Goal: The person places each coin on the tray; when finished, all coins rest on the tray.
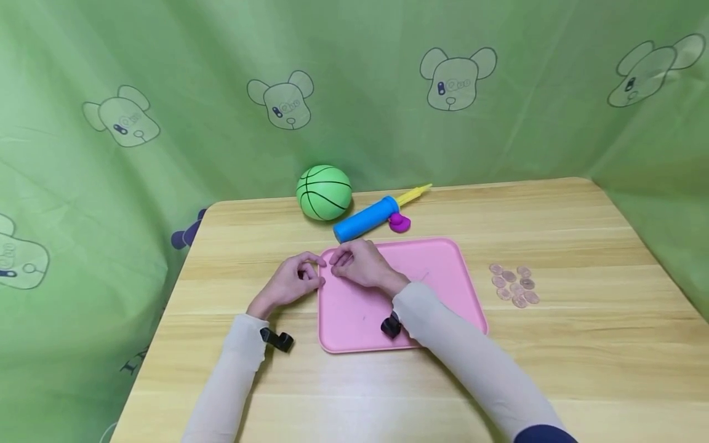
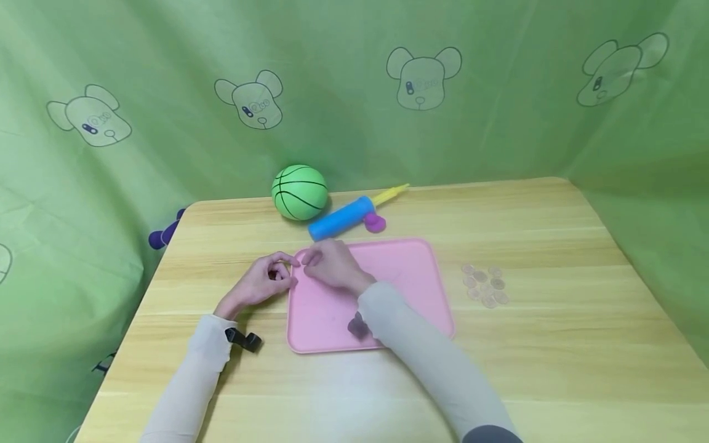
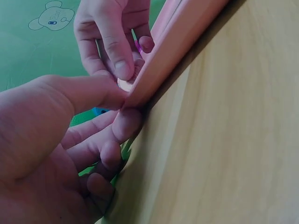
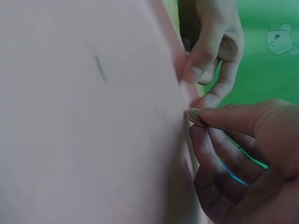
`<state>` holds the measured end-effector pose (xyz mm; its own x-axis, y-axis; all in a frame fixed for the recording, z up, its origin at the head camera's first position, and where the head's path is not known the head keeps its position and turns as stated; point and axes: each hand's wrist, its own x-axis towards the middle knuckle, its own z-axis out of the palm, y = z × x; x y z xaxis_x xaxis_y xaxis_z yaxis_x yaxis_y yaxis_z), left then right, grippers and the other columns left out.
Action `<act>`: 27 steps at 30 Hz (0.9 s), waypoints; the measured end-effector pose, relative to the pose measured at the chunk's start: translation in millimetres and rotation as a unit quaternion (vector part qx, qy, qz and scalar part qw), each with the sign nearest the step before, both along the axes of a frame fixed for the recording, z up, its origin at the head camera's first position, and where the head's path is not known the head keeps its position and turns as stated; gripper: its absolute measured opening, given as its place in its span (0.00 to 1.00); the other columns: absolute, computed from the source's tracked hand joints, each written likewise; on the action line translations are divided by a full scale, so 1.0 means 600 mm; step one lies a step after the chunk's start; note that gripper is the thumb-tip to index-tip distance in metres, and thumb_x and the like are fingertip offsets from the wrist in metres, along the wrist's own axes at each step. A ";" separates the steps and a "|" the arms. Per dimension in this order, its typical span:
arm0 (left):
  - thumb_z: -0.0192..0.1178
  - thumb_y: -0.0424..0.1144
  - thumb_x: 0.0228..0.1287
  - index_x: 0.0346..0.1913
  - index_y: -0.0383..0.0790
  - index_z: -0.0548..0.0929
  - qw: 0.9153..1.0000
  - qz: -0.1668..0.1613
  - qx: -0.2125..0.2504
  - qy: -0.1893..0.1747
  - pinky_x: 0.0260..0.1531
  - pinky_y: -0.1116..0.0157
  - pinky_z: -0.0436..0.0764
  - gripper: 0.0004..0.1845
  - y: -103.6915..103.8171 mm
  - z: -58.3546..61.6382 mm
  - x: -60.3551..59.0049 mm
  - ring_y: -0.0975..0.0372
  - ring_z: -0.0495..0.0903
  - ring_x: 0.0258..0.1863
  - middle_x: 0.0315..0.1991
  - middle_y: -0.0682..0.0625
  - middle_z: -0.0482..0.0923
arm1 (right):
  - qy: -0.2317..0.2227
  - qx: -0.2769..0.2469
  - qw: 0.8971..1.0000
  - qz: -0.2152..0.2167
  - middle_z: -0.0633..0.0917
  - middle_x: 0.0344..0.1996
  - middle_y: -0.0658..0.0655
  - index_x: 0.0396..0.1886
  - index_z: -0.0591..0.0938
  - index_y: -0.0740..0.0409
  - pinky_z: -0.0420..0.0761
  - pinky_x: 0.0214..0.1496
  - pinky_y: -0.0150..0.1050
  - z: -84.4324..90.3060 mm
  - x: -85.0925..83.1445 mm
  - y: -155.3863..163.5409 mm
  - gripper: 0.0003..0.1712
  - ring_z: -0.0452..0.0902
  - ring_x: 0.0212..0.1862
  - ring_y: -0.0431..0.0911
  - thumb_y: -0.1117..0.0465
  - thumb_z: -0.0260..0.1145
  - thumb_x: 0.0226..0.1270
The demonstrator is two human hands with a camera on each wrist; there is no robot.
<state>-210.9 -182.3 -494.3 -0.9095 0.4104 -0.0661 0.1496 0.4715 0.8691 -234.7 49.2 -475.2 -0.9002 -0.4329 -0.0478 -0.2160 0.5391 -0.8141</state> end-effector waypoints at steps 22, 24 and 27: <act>0.67 0.28 0.70 0.68 0.36 0.80 0.999 0.018 -0.019 0.033 0.42 0.68 0.77 0.25 0.005 -0.004 0.001 0.60 0.77 0.36 0.36 0.48 0.81 | 0.080 0.073 0.994 -0.019 0.91 0.37 0.53 0.42 0.91 0.57 0.87 0.51 0.39 -0.005 0.003 -0.010 0.05 0.86 0.41 0.44 0.66 0.77 0.69; 0.68 0.28 0.69 0.68 0.36 0.81 0.999 0.021 -0.019 0.029 0.42 0.67 0.77 0.25 0.006 -0.004 0.002 0.60 0.77 0.36 0.36 0.48 0.82 | 0.079 0.075 0.994 -0.022 0.92 0.37 0.53 0.43 0.91 0.57 0.87 0.52 0.39 -0.005 0.003 -0.010 0.05 0.86 0.42 0.44 0.66 0.77 0.69; 0.68 0.28 0.68 0.67 0.36 0.81 0.999 0.020 -0.019 0.022 0.43 0.67 0.78 0.25 0.007 -0.003 0.002 0.60 0.78 0.36 0.36 0.48 0.82 | 0.081 0.077 0.993 -0.025 0.91 0.37 0.53 0.44 0.91 0.57 0.87 0.52 0.39 -0.003 0.004 -0.010 0.06 0.86 0.42 0.44 0.66 0.77 0.69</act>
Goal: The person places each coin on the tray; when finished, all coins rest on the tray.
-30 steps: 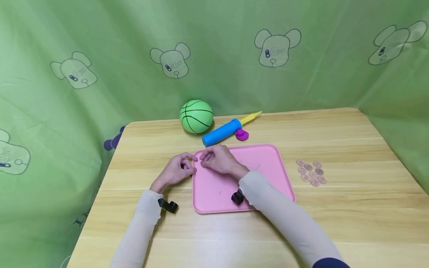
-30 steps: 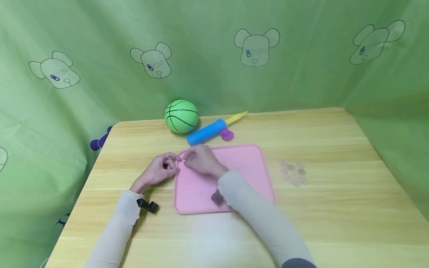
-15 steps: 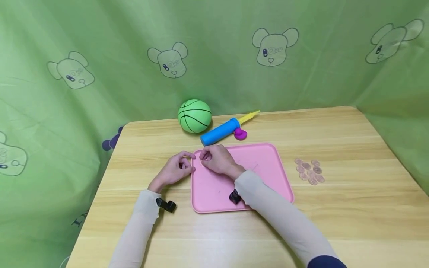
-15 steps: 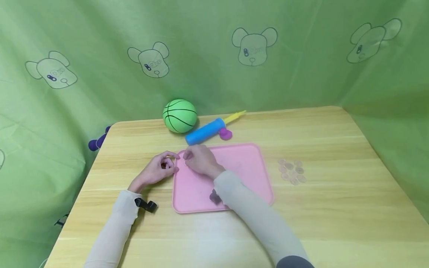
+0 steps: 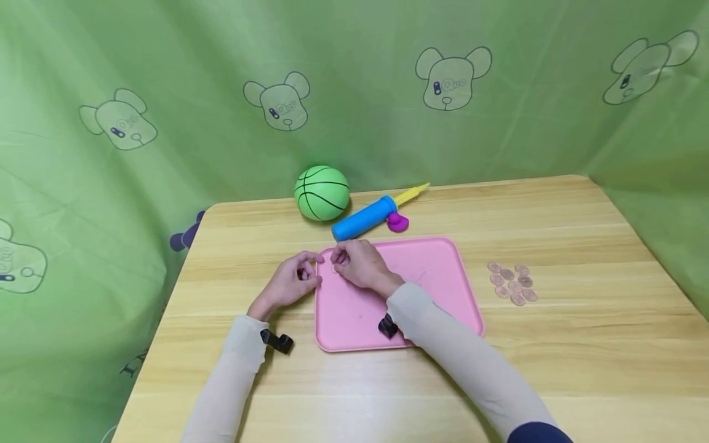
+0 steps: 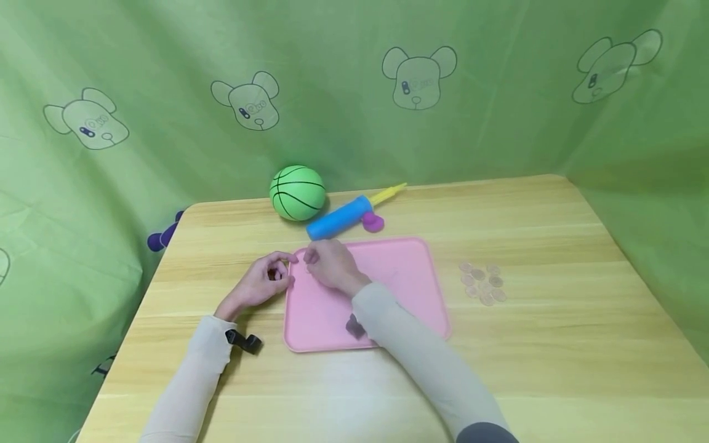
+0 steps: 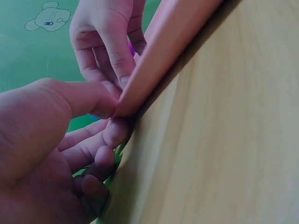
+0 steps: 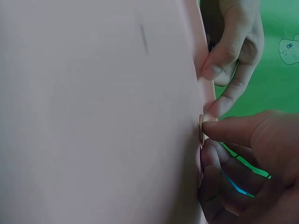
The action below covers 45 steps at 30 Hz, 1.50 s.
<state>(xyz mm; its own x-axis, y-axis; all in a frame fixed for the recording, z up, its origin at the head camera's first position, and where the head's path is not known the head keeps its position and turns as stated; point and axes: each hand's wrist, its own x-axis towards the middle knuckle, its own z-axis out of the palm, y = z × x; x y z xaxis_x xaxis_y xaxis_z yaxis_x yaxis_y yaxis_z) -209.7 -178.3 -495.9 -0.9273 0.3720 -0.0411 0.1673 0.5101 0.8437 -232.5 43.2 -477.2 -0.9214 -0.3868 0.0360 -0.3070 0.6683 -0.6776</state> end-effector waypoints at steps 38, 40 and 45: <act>0.68 0.27 0.68 0.64 0.34 0.81 1.000 -0.003 0.022 -0.001 0.39 0.70 0.74 0.22 -0.006 -0.007 0.002 0.60 0.73 0.34 0.36 0.48 0.77 | 0.031 -0.021 0.989 -0.146 0.91 0.50 0.66 0.55 0.89 0.62 0.87 0.54 0.50 0.050 0.079 0.349 0.13 0.88 0.52 0.61 0.61 0.70 0.77; 0.68 0.27 0.68 0.64 0.34 0.81 1.000 -0.006 0.021 0.000 0.39 0.70 0.74 0.22 -0.005 -0.008 0.001 0.60 0.73 0.34 0.35 0.48 0.77 | 0.049 -0.007 0.987 -0.155 0.92 0.48 0.66 0.53 0.90 0.62 0.84 0.52 0.43 0.046 0.086 0.372 0.12 0.89 0.50 0.61 0.61 0.71 0.76; 0.68 0.28 0.68 0.64 0.34 0.81 1.000 -0.009 0.023 -0.003 0.39 0.70 0.74 0.22 0.000 -0.008 -0.002 0.60 0.74 0.34 0.35 0.48 0.77 | 0.070 0.028 0.983 -0.168 0.92 0.45 0.66 0.51 0.90 0.63 0.79 0.46 0.31 0.036 0.100 0.424 0.12 0.90 0.47 0.59 0.61 0.71 0.76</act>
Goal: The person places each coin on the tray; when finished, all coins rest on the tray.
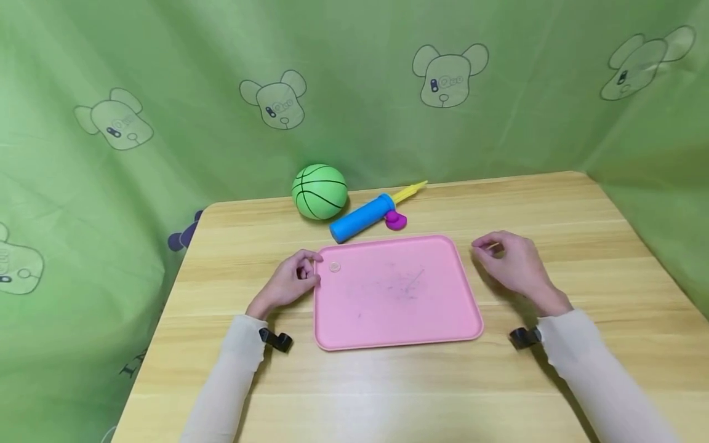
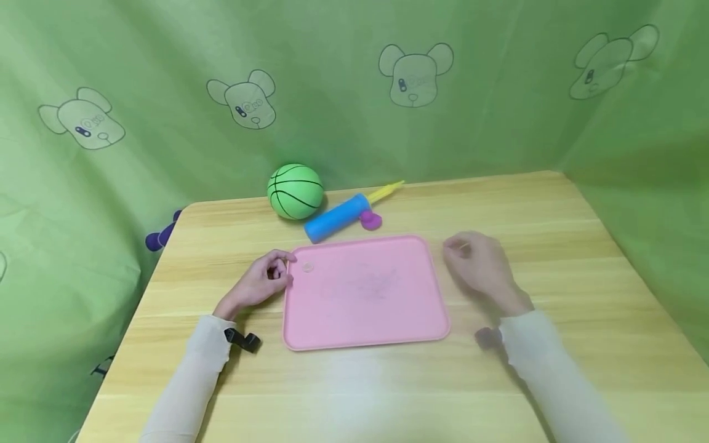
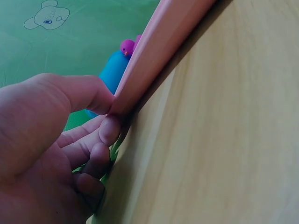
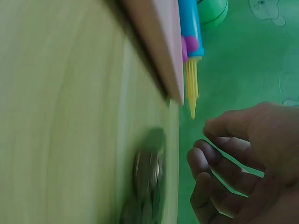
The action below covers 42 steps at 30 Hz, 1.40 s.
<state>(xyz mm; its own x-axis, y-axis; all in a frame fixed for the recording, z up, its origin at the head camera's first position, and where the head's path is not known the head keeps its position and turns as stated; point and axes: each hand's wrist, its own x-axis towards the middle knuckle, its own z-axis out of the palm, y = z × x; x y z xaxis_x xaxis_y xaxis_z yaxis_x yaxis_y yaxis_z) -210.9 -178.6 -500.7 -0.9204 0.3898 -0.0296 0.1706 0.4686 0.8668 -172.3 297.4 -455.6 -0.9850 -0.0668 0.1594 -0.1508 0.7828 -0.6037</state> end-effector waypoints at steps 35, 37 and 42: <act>0.68 0.27 0.66 0.64 0.33 0.82 1.000 -0.002 0.003 0.008 0.36 0.71 0.75 0.23 -0.001 -0.003 -0.005 0.62 0.75 0.32 0.34 0.49 0.80 | -0.160 0.066 0.984 0.030 0.94 0.33 0.52 0.55 0.89 0.66 0.83 0.52 0.55 -0.011 -0.017 0.078 0.21 0.85 0.26 0.45 0.52 0.72 0.78; 0.68 0.27 0.66 0.64 0.33 0.83 1.000 -0.002 0.003 0.011 0.36 0.72 0.75 0.23 -0.001 -0.003 -0.006 0.61 0.75 0.32 0.34 0.49 0.80 | -0.168 0.058 0.983 0.041 0.93 0.32 0.51 0.55 0.88 0.68 0.83 0.48 0.47 -0.010 -0.020 0.078 0.21 0.85 0.24 0.45 0.53 0.70 0.79; 0.68 0.27 0.66 0.65 0.32 0.83 1.000 -0.003 0.005 0.009 0.36 0.71 0.75 0.24 -0.002 -0.004 -0.005 0.61 0.74 0.32 0.34 0.49 0.80 | -0.185 0.017 0.981 0.056 0.92 0.34 0.56 0.54 0.83 0.70 0.85 0.32 0.39 -0.010 -0.022 0.074 0.18 0.85 0.24 0.46 0.57 0.69 0.80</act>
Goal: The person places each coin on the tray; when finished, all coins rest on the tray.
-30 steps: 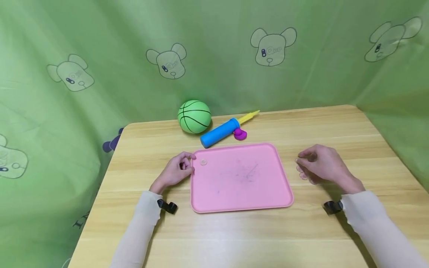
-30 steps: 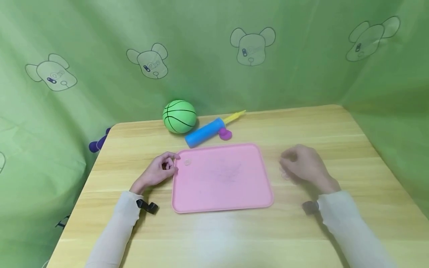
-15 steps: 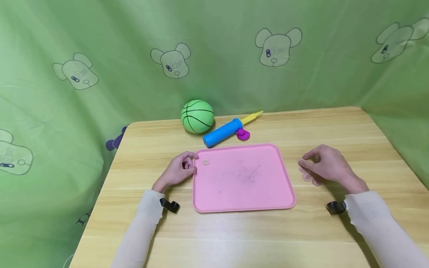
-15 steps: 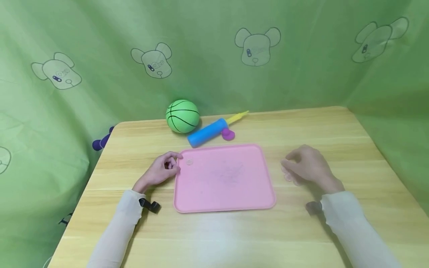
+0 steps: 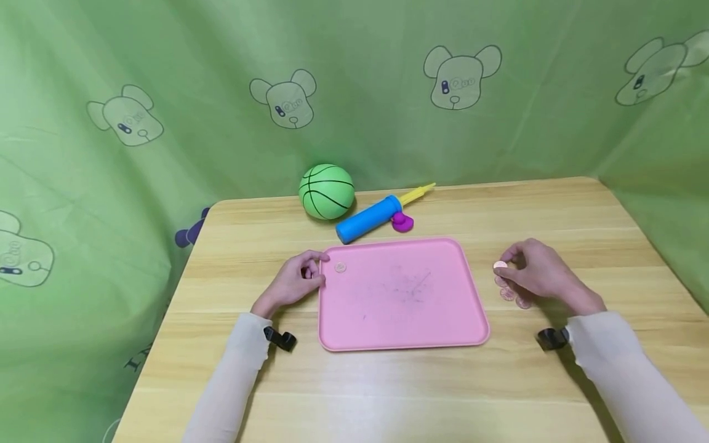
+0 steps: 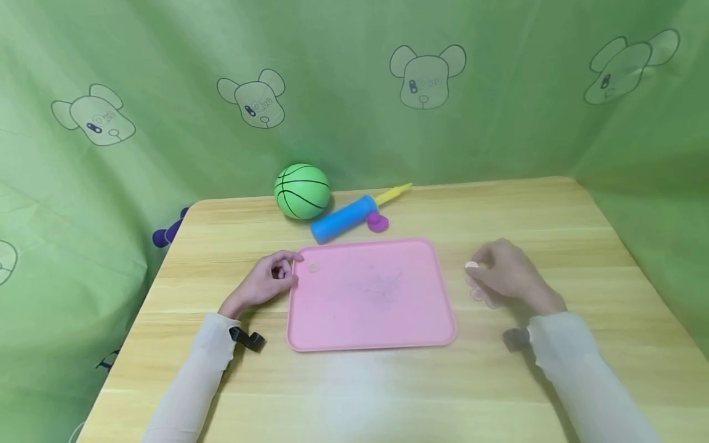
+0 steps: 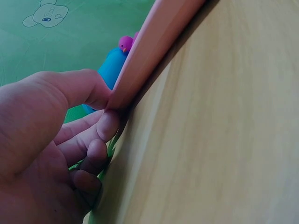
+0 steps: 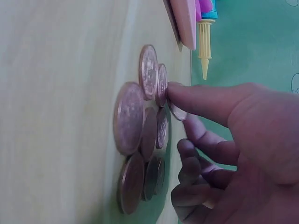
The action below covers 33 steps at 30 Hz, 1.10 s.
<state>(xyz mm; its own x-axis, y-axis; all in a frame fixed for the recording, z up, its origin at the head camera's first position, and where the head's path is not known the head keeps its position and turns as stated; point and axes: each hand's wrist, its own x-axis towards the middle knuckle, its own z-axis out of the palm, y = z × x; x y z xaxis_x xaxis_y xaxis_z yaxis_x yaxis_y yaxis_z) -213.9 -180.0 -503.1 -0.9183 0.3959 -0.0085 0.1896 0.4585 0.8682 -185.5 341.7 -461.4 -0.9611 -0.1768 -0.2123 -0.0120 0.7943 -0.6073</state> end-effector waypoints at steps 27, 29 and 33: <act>0.70 0.27 0.65 0.66 0.33 0.83 1.000 0.007 -0.001 0.001 0.37 0.71 0.75 0.25 0.001 -0.003 -0.001 0.60 0.74 0.33 0.35 0.48 0.79 | 0.149 -0.069 0.986 -0.026 0.92 0.46 0.61 0.56 0.90 0.57 0.83 0.44 0.22 0.017 -0.006 -0.087 0.16 0.90 0.47 0.52 0.56 0.77 0.74; 0.70 0.27 0.65 0.66 0.34 0.83 1.000 0.007 -0.002 0.000 0.37 0.71 0.75 0.25 0.001 -0.002 -0.001 0.60 0.74 0.34 0.35 0.48 0.80 | 0.147 -0.074 0.986 -0.019 0.92 0.46 0.61 0.55 0.90 0.58 0.83 0.44 0.23 0.020 -0.007 -0.100 0.16 0.89 0.46 0.51 0.57 0.77 0.73; 0.70 0.28 0.66 0.67 0.34 0.83 1.000 0.005 -0.007 -0.002 0.37 0.71 0.75 0.25 0.000 -0.002 -0.002 0.60 0.75 0.34 0.35 0.49 0.80 | 0.130 -0.083 0.988 -0.012 0.92 0.47 0.62 0.56 0.90 0.59 0.84 0.44 0.25 0.025 -0.005 -0.127 0.16 0.89 0.47 0.53 0.59 0.77 0.73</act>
